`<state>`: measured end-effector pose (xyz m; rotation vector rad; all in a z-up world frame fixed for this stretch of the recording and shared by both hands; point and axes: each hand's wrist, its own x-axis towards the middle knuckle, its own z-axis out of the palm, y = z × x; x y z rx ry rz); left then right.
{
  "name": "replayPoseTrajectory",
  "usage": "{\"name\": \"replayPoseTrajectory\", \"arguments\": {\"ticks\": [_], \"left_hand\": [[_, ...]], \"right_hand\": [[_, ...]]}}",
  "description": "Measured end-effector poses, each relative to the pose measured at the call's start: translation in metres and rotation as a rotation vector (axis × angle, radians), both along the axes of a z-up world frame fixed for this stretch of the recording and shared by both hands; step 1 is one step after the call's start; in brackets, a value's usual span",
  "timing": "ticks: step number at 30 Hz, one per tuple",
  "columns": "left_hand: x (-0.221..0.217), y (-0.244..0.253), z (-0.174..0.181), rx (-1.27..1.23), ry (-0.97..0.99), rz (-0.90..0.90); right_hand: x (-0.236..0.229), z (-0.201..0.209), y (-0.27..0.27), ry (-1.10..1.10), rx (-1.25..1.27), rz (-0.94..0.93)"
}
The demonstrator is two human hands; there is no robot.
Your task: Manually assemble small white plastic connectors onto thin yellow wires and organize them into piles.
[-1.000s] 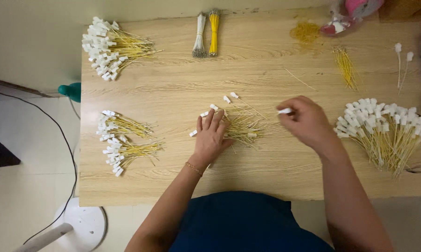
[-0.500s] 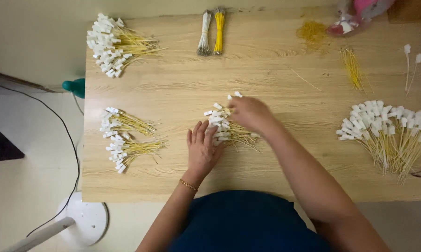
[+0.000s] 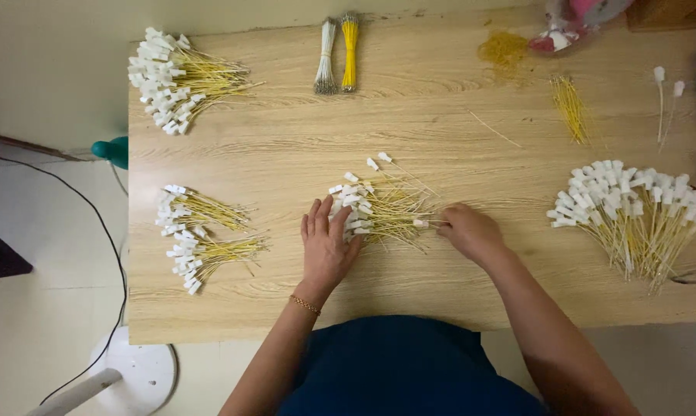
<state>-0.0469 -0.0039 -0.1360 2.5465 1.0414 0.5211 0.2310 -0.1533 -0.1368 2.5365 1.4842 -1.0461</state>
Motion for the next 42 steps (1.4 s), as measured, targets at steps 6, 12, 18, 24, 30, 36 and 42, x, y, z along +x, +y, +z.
{"name": "replayPoseTrajectory", "arguments": {"ticks": [6,12,18,24,30,36,42], "left_hand": [[0.0,0.002,-0.013,-0.042,0.016,-0.019],[-0.004,0.003,-0.01,-0.051,-0.132,0.034],[-0.037,0.0,-0.003,-0.123,-0.226,0.159],[-0.056,-0.035,0.023,-0.464,-0.115,0.402],[-0.057,-0.036,-0.042,-0.661,-0.185,0.46],[-0.023,0.0,-0.025,-0.709,-0.207,0.482],[-0.008,0.011,-0.027,-0.703,-0.308,0.401]], "right_hand": [[0.036,0.072,-0.018,-0.029,-0.011,-0.091],[0.003,0.114,0.03,0.147,0.178,-0.117],[-0.051,0.027,0.085,0.232,0.393,0.202],[-0.013,0.0,0.1,0.034,0.494,-0.007],[0.012,-0.022,0.105,-0.064,0.548,-0.088],[0.038,-0.018,0.066,-0.139,0.456,-0.226],[0.048,-0.005,0.055,-0.208,0.47,-0.283]]}}
